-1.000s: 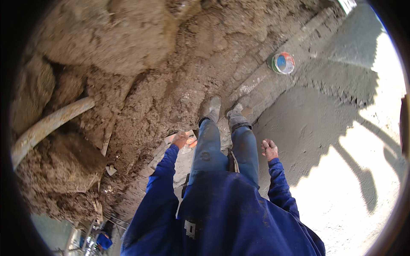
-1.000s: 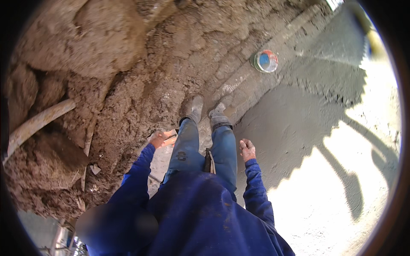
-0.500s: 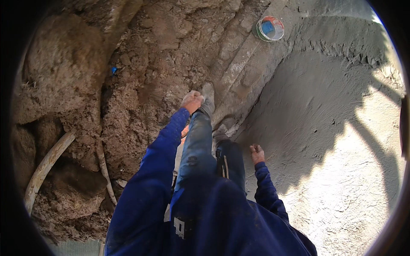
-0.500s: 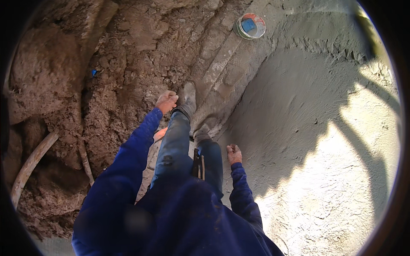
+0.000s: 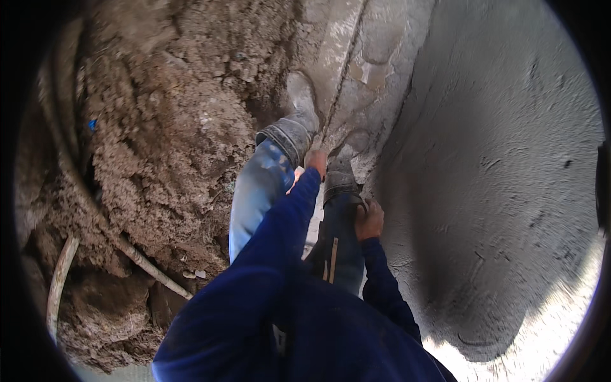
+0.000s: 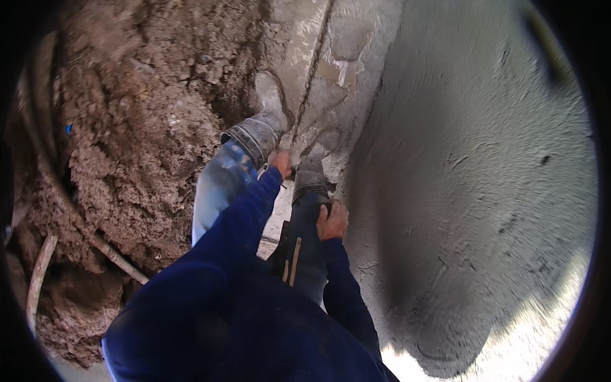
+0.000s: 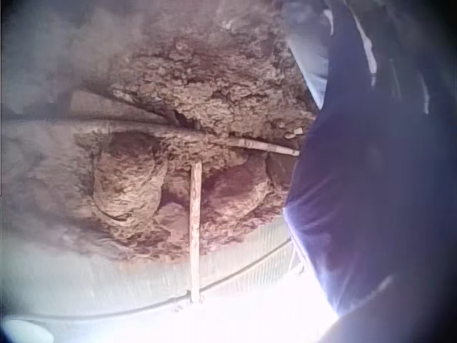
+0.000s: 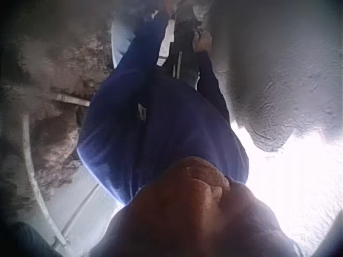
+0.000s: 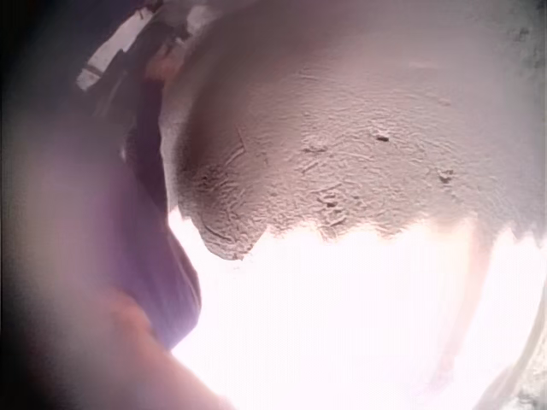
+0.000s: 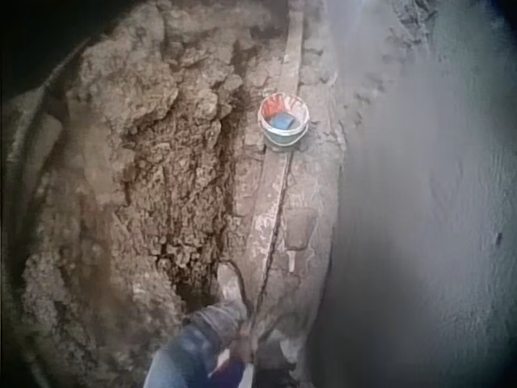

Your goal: The person applies and smooths wet cement onto a vertical wall using a trowel. They repeatedly scoop material from a nearby pile, spread it along the wall surface, and level it with consistent strokes.

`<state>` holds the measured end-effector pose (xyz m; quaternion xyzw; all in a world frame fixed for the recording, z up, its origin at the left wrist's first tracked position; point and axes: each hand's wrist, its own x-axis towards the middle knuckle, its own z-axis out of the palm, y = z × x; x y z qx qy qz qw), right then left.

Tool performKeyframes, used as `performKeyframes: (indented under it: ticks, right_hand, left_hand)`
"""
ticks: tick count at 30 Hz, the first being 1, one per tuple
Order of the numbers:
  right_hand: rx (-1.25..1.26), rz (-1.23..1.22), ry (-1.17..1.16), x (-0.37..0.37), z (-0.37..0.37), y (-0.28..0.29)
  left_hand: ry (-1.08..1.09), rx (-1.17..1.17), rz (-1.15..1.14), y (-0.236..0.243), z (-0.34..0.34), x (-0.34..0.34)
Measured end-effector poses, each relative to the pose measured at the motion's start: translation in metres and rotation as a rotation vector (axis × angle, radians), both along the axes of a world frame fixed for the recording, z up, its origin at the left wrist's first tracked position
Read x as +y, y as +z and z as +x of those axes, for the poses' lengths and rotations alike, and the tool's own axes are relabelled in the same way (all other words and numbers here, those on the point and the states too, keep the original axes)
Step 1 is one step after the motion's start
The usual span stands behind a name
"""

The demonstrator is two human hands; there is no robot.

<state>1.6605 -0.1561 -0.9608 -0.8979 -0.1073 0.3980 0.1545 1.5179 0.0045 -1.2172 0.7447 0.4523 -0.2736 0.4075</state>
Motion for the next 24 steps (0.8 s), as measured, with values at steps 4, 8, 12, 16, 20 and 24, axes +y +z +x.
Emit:
performKeyframes:
  ticks: [4,8,12,16,20,24]
  right_hand:
    - [-0.15,0.027,-0.102,-0.012,-0.026,-0.003]
    - [-0.104,0.033,-0.065,-0.008,-0.016,-0.004]
    - [-0.075,-0.024,-0.103,-0.008,-0.004,-0.008]
    - [-0.048,-0.057,-0.122,-0.01,0.002,-0.009]
    - [-0.079,-0.077,-0.154,-0.012,-0.008,-0.01]
    - [-0.053,0.011,-0.077,-0.004,-0.012,-0.014]
  left_hand:
    - [0.057,0.344,-0.352,-0.031,-0.079,-0.076]
    - [1.561,0.679,-0.313,-0.026,-0.086,-0.094]
    - [1.778,0.575,-0.261,-0.069,-0.104,-0.078]
    - [1.749,0.497,-0.246,-0.098,-0.127,-0.072]
    - [-0.056,0.093,-0.322,-0.086,-0.153,-0.076]
    - [0.317,0.264,-0.56,-0.104,-0.289,-0.158]
